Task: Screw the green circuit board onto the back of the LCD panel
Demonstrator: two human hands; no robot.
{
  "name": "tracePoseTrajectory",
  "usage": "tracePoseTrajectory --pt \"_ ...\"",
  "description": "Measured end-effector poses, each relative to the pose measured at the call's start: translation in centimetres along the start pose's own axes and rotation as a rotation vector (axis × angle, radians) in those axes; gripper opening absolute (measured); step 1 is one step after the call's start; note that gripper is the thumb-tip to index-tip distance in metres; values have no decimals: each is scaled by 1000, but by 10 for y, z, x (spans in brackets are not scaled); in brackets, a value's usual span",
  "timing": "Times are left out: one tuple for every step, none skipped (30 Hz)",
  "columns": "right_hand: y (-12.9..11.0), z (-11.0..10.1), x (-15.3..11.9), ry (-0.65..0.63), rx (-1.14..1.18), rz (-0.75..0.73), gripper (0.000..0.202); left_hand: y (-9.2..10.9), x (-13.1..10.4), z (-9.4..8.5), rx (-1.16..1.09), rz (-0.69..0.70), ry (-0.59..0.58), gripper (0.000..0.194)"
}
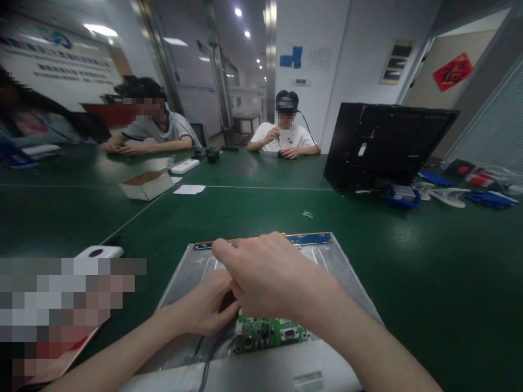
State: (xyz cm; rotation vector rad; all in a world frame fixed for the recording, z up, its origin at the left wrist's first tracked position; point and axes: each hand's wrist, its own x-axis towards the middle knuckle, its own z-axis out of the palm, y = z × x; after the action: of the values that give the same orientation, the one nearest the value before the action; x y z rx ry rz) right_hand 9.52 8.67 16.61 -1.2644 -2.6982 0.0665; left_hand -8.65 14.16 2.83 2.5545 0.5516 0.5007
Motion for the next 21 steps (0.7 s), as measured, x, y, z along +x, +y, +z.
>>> tracePoseTrajectory --pt "0 0 0 -1 1 9 17 0 0 0 3 7 4 13" --pt "0 0 1 -2 -1 19 17 0 1 -1 6 17 8 13" --pt "0 -1 1 -2 -6 27 17 1 1 -1 12 28 10 12" --pt "0 -1 2 -1 -15 34 18 1 1 -2 23 38 9 12" --pt "0 -1 2 2 -28 38 18 1 1 -3 37 46 3 11" --pt "0 -1 2 6 -41 41 18 1 1 -3 52 51 -7 11" --pt "0 -1 2 9 -48 41 17 1 1 -4 64 55 -19 10" --pt "0 -2 2 12 -50 42 17 1 1 -4 72 56 -28 10" --pt "0 -2 2 13 -44 41 16 0 1 -4 74 56 -33 10" --pt "1 -2 2 12 -35 39 14 -1 1 -4 67 53 -33 10" --pt "1 -3 1 10 -25 36 12 -2 0 -4 55 51 -31 10" --pt "1 -3 1 6 -15 33 11 -3 0 -3 39 46 -28 10" --pt "1 -3 1 1 -6 29 11 -4 0 -3 24 40 -27 9" --pt "1 -4 1 -2 -2 25 11 -5 0 -3 11 33 -30 8" --pt "1 -4 1 -5 2 20 12 -6 -1 -3 2 24 -36 7" --pt "1 -3 1 -4 3 17 12 -7 -1 -3 -3 15 -43 6" --pt "1 -3 1 -1 1 15 13 -8 -1 -3 -5 9 -49 6" --pt "1 -2 1 3 -4 14 13 -8 -1 -3 -7 8 -52 6" --pt "0 -2 2 8 -9 16 14 -9 0 -3 -9 11 -50 7" --pt "0 -1 2 11 -14 20 15 -9 0 -3 -9 15 -45 7" --pt "0 -1 3 13 -20 25 16 -9 0 -2 -8 18 -39 7"
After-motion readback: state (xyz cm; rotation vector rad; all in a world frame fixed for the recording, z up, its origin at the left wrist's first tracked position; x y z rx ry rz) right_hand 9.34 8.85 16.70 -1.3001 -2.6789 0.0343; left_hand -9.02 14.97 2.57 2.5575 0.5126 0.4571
